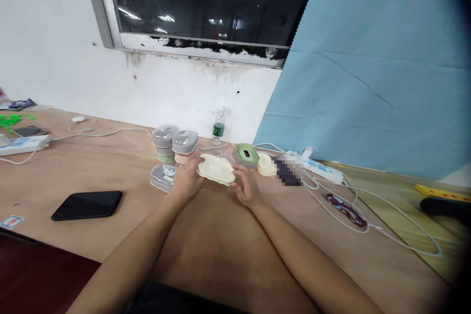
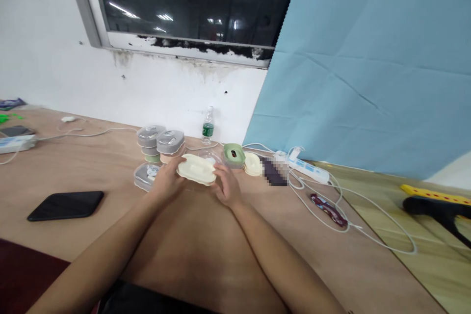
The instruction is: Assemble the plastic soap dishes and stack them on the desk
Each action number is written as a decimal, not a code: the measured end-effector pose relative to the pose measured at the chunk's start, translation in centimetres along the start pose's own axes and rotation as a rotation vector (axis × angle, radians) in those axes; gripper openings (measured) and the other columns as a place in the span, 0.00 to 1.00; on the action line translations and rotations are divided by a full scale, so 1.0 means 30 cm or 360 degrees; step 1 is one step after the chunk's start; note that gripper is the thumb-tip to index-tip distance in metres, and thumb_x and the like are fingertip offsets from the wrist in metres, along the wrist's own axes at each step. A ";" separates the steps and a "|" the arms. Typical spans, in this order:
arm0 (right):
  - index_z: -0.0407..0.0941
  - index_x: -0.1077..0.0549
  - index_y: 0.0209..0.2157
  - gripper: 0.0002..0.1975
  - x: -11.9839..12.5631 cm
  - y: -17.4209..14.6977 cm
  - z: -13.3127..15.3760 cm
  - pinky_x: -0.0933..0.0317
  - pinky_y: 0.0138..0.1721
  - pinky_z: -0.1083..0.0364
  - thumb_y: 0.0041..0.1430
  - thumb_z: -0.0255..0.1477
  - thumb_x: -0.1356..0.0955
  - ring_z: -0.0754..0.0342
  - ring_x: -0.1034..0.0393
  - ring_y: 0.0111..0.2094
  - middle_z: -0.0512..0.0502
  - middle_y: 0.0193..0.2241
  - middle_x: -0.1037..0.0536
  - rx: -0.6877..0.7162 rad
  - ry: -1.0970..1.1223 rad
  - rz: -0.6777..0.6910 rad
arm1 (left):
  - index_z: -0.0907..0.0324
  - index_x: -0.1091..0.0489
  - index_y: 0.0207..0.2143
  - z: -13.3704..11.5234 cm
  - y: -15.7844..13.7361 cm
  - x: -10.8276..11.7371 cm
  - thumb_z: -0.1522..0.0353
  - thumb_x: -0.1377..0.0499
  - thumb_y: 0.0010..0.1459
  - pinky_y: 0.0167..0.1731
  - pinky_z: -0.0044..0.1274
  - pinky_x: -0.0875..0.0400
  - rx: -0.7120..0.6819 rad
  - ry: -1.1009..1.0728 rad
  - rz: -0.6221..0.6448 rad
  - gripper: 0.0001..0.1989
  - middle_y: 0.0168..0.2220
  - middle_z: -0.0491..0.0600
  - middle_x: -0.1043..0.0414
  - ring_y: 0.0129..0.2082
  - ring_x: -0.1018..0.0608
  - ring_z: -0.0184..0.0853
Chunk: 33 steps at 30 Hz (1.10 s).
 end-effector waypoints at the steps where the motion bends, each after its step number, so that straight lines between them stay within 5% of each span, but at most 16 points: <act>1: 0.45 0.34 0.46 0.16 0.022 -0.006 -0.036 0.38 0.50 0.43 0.63 0.40 0.40 0.44 0.34 0.51 0.37 0.48 0.30 -0.0111 -0.0004 -0.0107 | 0.56 0.36 0.51 -0.001 0.000 -0.003 0.68 0.42 0.53 0.44 0.30 0.33 0.0034 0.0037 0.0042 0.21 0.46 0.52 0.26 0.44 0.24 0.42; 4: 0.45 0.32 0.45 0.17 0.059 -0.038 -0.159 0.35 0.42 0.48 0.63 0.40 0.41 0.47 0.30 0.42 0.39 0.42 0.27 -0.0524 -0.0060 -0.0305 | 0.56 0.33 0.47 -0.016 -0.004 -0.020 0.64 0.44 0.57 0.39 0.28 0.34 0.0058 0.0081 0.0206 0.14 0.35 0.49 0.23 0.37 0.23 0.40; 8: 0.45 0.31 0.47 0.17 0.033 -0.064 -0.268 0.36 0.37 0.51 0.61 0.38 0.38 0.51 0.31 0.33 0.45 0.33 0.25 -0.0814 -0.0154 -0.0091 | 0.55 0.31 0.43 -0.040 -0.017 -0.048 0.61 0.49 0.61 0.34 0.25 0.35 -0.0033 0.0049 0.0421 0.12 0.31 0.47 0.23 0.33 0.22 0.38; 13: 0.47 0.35 0.56 0.25 -0.035 -0.064 -0.257 0.37 0.38 0.53 0.55 0.31 0.34 0.51 0.30 0.35 0.48 0.34 0.24 -0.0746 -0.0102 0.0399 | 0.55 0.35 0.49 -0.044 -0.021 -0.065 0.65 0.48 0.60 0.36 0.25 0.34 -0.0126 0.0037 0.0486 0.15 0.34 0.47 0.23 0.35 0.22 0.37; 16: 0.48 0.36 0.56 0.26 -0.054 -0.057 -0.237 0.37 0.37 0.53 0.54 0.30 0.34 0.52 0.30 0.34 0.49 0.34 0.24 -0.0707 -0.0125 0.0491 | 0.55 0.35 0.50 -0.044 -0.023 -0.073 0.67 0.47 0.58 0.37 0.25 0.33 -0.0166 0.0032 0.0488 0.17 0.40 0.48 0.23 0.38 0.22 0.38; 23: 0.44 0.38 0.58 0.26 0.028 -0.058 -0.286 0.39 0.33 0.53 0.59 0.36 0.37 0.51 0.31 0.30 0.47 0.30 0.26 -0.0972 -0.0361 0.0025 | 0.53 0.32 0.51 -0.050 -0.047 -0.117 0.68 0.50 0.60 0.40 0.26 0.31 -0.0279 0.0120 0.0651 0.18 0.46 0.49 0.24 0.41 0.22 0.39; 28: 0.44 0.38 0.57 0.27 0.067 -0.087 -0.346 0.42 0.30 0.54 0.56 0.37 0.37 0.52 0.32 0.28 0.50 0.26 0.27 -0.1188 -0.0415 -0.0098 | 0.52 0.35 0.56 -0.063 -0.058 -0.139 0.68 0.48 0.59 0.43 0.27 0.31 -0.0398 0.0104 0.0708 0.21 0.47 0.50 0.25 0.44 0.23 0.39; 33: 0.46 0.30 0.43 0.16 0.077 -0.100 -0.379 0.43 0.30 0.55 0.54 0.37 0.35 0.52 0.33 0.27 0.52 0.23 0.29 -0.1214 -0.0377 -0.0195 | 0.54 0.28 0.47 -0.070 -0.065 -0.151 0.71 0.49 0.58 0.44 0.25 0.31 -0.0456 0.0026 0.0795 0.17 0.43 0.49 0.23 0.42 0.23 0.36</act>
Point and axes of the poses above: each hand's wrist, its own y-axis towards the middle knuckle, its own x-axis out of the back of the hand, z = x × y, the point moved 7 cm from there along y, towards the middle knuckle
